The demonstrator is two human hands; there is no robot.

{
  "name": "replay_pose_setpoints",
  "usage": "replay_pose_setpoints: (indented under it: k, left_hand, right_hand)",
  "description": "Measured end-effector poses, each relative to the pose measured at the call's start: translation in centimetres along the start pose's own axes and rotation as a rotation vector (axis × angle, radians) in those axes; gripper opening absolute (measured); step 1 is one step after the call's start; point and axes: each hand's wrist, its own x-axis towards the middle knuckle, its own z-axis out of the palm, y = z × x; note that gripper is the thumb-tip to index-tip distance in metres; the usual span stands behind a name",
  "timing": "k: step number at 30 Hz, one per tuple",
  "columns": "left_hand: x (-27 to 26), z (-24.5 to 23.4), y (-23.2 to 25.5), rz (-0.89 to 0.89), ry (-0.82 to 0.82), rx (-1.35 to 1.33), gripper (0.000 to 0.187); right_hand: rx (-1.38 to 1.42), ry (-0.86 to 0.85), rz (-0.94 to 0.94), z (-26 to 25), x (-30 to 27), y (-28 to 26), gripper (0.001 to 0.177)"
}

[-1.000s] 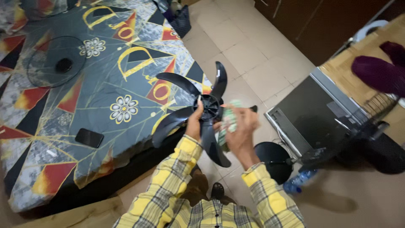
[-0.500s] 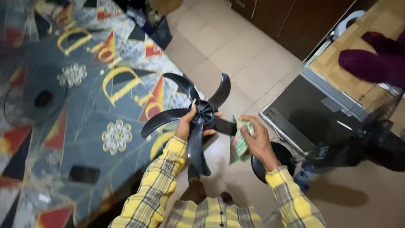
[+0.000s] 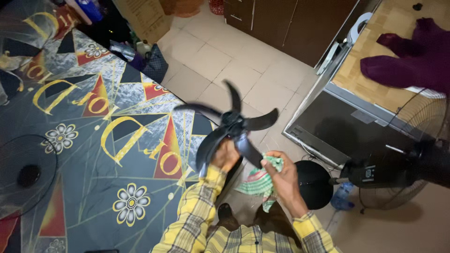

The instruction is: The person holds a detached fan blade assembly and wipes it with a green and white checkered cloth. They rotate the fan blade to clean different sections, including the blades and the central hub, while standing in a bedroom.

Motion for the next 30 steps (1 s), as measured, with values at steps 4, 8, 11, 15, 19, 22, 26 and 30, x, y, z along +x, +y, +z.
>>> replay_pose_setpoints:
  k: [4,8,11,15,19,22,26,30]
  left_hand:
    - [4.7,0.9,2.9,0.163,0.342,0.075,0.061]
    - [6.1,3.3,8.3,0.171,0.341,0.255,0.059]
    - [6.8,2.8,9.0,0.210,0.433,0.312,0.053]
    - [9.8,0.4,4.4,0.174,0.281,0.109,0.046]
    - [11.5,2.7,4.6,0.220,0.582,0.144,0.058]
    - [13.8,4.2,2.4,0.392,0.514,0.240,0.046]
    - [16.0,5.9,3.4,0.407,0.568,0.212,0.046]
    - [16.0,7.5,2.9,0.457,0.591,0.219,0.047]
  right_hand:
    - [-0.133,-0.262,0.247,1.3,1.0,-2.0,0.034]
    - [-0.338,-0.227,0.106,-1.9,6.8,-3.0,0.036]
    - [-0.125,-0.039,-0.025,-1.2,12.0,-5.0,0.036]
    - [-0.413,-0.101,-0.626,3.5,16.9,-6.2,0.038]
    - [-0.315,-0.074,-0.479,1.5,21.4,-3.6,0.036]
    - [0.182,-0.281,-0.484,3.5,22.7,-2.2,0.049]
    - [-0.128,-0.201,-0.691,2.6,26.0,-1.8,0.039]
    - [0.007,-0.196,-0.577,3.0,27.1,-2.0,0.050]
